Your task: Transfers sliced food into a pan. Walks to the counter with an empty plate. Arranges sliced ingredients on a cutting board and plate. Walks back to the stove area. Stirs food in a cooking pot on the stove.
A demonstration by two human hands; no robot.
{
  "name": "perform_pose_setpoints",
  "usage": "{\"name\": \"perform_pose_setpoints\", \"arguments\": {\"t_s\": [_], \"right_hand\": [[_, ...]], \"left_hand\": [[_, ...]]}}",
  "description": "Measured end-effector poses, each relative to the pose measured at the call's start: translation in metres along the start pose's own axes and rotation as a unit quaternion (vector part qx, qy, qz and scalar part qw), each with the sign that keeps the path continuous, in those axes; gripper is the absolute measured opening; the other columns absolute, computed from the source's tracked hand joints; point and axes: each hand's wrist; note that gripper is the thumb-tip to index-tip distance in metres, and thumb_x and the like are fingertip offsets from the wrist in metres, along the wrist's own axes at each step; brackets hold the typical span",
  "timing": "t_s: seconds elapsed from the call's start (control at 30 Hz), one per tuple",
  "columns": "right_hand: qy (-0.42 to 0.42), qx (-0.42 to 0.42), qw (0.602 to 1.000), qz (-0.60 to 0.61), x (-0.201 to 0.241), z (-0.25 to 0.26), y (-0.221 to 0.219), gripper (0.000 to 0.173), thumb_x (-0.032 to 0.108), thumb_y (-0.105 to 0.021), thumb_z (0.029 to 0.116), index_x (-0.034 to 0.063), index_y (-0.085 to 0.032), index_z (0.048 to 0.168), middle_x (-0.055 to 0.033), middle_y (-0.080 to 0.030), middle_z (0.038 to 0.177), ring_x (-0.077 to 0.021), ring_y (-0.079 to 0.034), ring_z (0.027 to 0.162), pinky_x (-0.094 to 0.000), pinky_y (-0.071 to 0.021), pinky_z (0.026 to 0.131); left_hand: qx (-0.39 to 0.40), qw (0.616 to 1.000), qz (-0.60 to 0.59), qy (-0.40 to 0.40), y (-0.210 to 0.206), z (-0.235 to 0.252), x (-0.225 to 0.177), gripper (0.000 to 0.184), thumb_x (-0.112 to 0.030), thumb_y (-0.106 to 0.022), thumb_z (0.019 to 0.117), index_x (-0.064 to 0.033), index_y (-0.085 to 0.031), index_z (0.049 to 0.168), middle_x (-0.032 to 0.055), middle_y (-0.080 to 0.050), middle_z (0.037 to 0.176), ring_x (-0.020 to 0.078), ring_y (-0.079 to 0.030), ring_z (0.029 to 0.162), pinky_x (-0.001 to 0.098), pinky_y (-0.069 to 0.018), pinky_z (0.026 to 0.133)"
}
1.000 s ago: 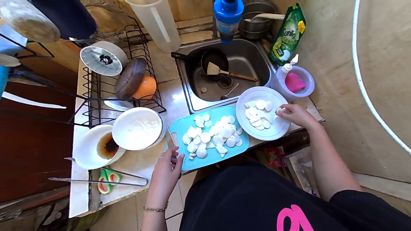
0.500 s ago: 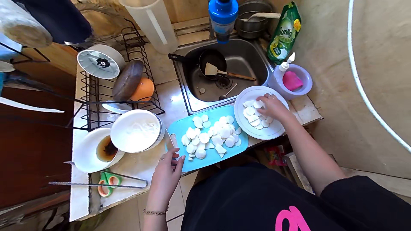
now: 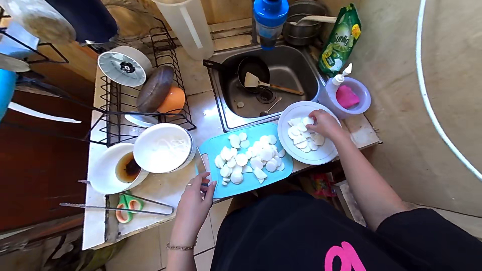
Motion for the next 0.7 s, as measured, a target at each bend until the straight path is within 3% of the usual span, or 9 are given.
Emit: {"name": "perform_pose_setpoints", "arguments": {"t_s": [0.1,0.17,0.23,0.3,0.4,0.47,0.57,0.7], "right_hand": [[-0.017,0.026,0.999,0.022,0.001,0.002,0.004,0.047,0.014,-0.081,0.0891,-0.0074,-0.061,0.126,-0.0319,-0.064,0.117,-0.0511,-0.061,0.111,-0.0680,-0.0476,0.095],[-0.013,0.029,0.998,0.049,-0.004,0.001,0.007,0.035,0.009,-0.075,0.0936,-0.0067,-0.063,0.122,-0.0281,-0.067,0.103,-0.0465,-0.065,0.097,-0.0649,-0.0504,0.087],[0.008,-0.001,0.998,0.070,-0.009,-0.002,0.012,0.024,0.007,-0.067,0.0988,-0.0069,-0.063,0.118,-0.0261,-0.067,0.099,-0.0423,-0.066,0.091,-0.0613,-0.0521,0.084],[0.019,-0.042,0.997,0.060,-0.012,-0.011,0.020,0.029,0.009,-0.065,0.1002,-0.0075,-0.059,0.124,-0.0277,-0.067,0.105,-0.0437,-0.067,0.094,-0.0615,-0.0533,0.085],[-0.025,0.009,0.999,0.023,-0.008,-0.029,0.032,0.041,0.016,-0.077,0.0936,-0.0070,-0.061,0.124,-0.0291,-0.066,0.106,-0.0484,-0.065,0.099,-0.0677,-0.0500,0.089],[-0.036,0.053,0.998,0.015,-0.004,-0.032,0.023,0.032,0.013,-0.075,0.0939,-0.0070,-0.066,0.117,-0.0284,-0.068,0.105,-0.0464,-0.065,0.102,-0.0653,-0.0488,0.094],[0.023,0.008,0.999,0.042,0.005,-0.030,0.001,0.020,0.004,-0.064,0.0991,-0.0088,-0.068,0.114,-0.0285,-0.066,0.117,-0.0420,-0.066,0.109,-0.0567,-0.0513,0.098],[0.080,-0.027,0.996,0.042,0.024,-0.025,-0.014,0.024,0.012,-0.064,0.1010,-0.0043,-0.068,0.118,-0.0266,-0.064,0.124,-0.0431,-0.064,0.113,-0.0587,-0.0519,0.096]], "left_hand": [[-0.009,1.000,0.001,-0.012,0.000,0.001,-0.002,0.037,-0.021,-0.059,0.1020,0.0012,-0.060,0.132,0.0198,-0.068,0.111,0.0319,-0.069,0.091,0.0485,-0.0567,0.077],[-0.008,1.000,0.001,-0.013,0.000,0.001,-0.001,0.037,-0.021,-0.060,0.1016,0.0012,-0.060,0.132,0.0199,-0.068,0.110,0.0323,-0.069,0.091,0.0490,-0.0569,0.077],[-0.007,1.000,-0.001,-0.012,-0.001,0.001,0.001,0.037,-0.021,-0.060,0.1017,0.0009,-0.060,0.132,0.0201,-0.068,0.111,0.0320,-0.069,0.092,0.0487,-0.0571,0.078],[-0.010,1.000,-0.002,-0.006,0.000,-0.002,0.003,0.038,-0.021,-0.060,0.1018,0.0011,-0.060,0.133,0.0204,-0.068,0.112,0.0318,-0.070,0.092,0.0478,-0.0573,0.078],[-0.003,1.000,-0.002,0.005,0.002,-0.005,0.005,0.039,-0.021,-0.060,0.1018,0.0023,-0.060,0.133,0.0223,-0.068,0.113,0.0345,-0.070,0.094,0.0503,-0.0569,0.079],[0.001,1.000,0.001,0.007,0.001,-0.005,0.007,0.038,-0.020,-0.060,0.1018,0.0024,-0.060,0.132,0.0225,-0.068,0.113,0.0349,-0.070,0.093,0.0513,-0.0564,0.079],[0.001,1.000,0.004,0.004,0.000,-0.004,0.004,0.038,-0.020,-0.060,0.1021,0.0024,-0.059,0.133,0.0223,-0.068,0.113,0.0352,-0.070,0.094,0.0512,-0.0565,0.080],[0.017,1.000,0.009,0.005,0.003,-0.001,-0.003,0.038,-0.021,-0.059,0.1035,0.0021,-0.058,0.134,0.0219,-0.067,0.115,0.0347,-0.069,0.097,0.0500,-0.0562,0.083]]}}
Point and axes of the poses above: each hand's wrist, its own z-axis towards the middle knuckle, its own y-axis out of the back of the hand, x = y × z
